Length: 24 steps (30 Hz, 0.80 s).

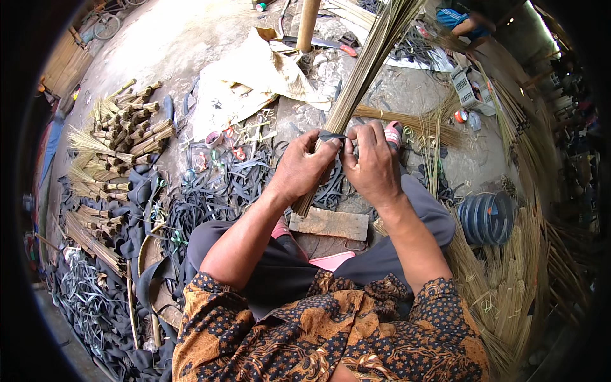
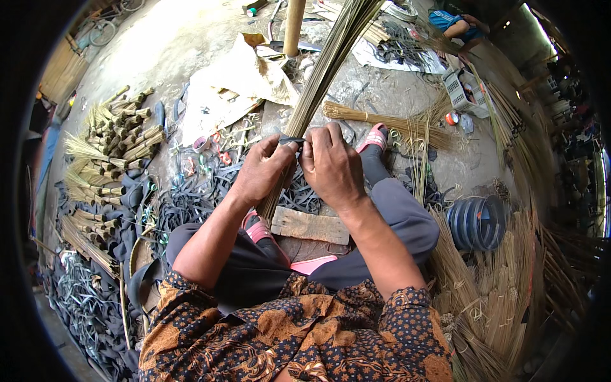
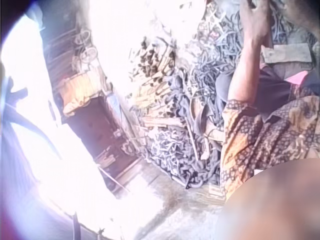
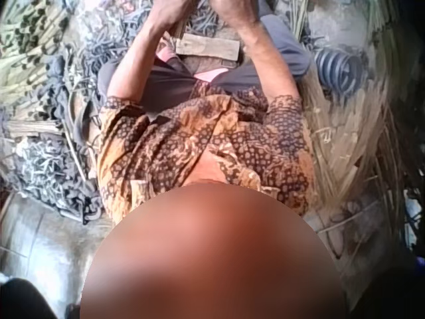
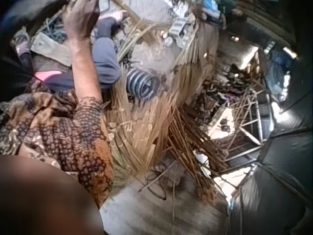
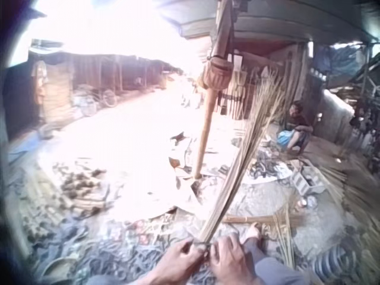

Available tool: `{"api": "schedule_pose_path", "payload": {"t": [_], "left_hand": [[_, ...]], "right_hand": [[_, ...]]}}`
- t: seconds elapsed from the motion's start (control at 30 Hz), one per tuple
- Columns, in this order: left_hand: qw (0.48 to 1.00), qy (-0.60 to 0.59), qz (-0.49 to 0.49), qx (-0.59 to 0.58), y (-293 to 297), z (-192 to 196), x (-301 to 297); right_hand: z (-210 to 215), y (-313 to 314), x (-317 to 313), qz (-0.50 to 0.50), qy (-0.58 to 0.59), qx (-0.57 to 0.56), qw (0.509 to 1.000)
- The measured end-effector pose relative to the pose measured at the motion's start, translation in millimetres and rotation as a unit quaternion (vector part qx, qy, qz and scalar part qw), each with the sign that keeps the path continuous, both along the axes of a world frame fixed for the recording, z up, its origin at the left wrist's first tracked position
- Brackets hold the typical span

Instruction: The person sits on the floor and repeatedly gathers bundles of broom stalks, aligns them, and ties them with rubber bands. The person places each completed bundle aside and continues the process with new stalks.

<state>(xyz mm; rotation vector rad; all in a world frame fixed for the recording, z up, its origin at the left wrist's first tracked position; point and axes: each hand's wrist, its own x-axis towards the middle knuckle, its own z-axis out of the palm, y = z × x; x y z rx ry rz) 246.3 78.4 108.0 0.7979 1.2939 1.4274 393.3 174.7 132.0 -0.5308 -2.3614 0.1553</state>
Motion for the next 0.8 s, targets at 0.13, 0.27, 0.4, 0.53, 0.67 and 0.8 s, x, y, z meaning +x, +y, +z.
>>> {"api": "schedule_pose_path", "payload": {"t": [0.13,0.27,0.4,0.53,0.67,0.8], "left_hand": [[0.998,0.038,0.011,0.047,0,3,-1],[0.971,0.092,0.119,0.185,4,4,16],[0.980,0.085,0.085,0.160,12,14,22],[0.980,-0.109,0.121,0.117,20,31,19],[0.971,-0.209,0.003,0.115,18,42,25],[0.980,-0.144,-0.023,0.134,13,45,47]], "right_hand": [[1,11,14,0.086,-0.004,-0.034,0.996],[-18,-8,23,0.085,0.072,-0.424,0.899],[-42,-54,24,0.170,0.137,-0.542,0.812],[-44,-69,27,0.031,0.017,-0.484,0.875],[-37,-64,51,0.208,0.031,-0.744,0.634],[-43,-51,84,0.331,0.028,-0.835,0.439]]}}
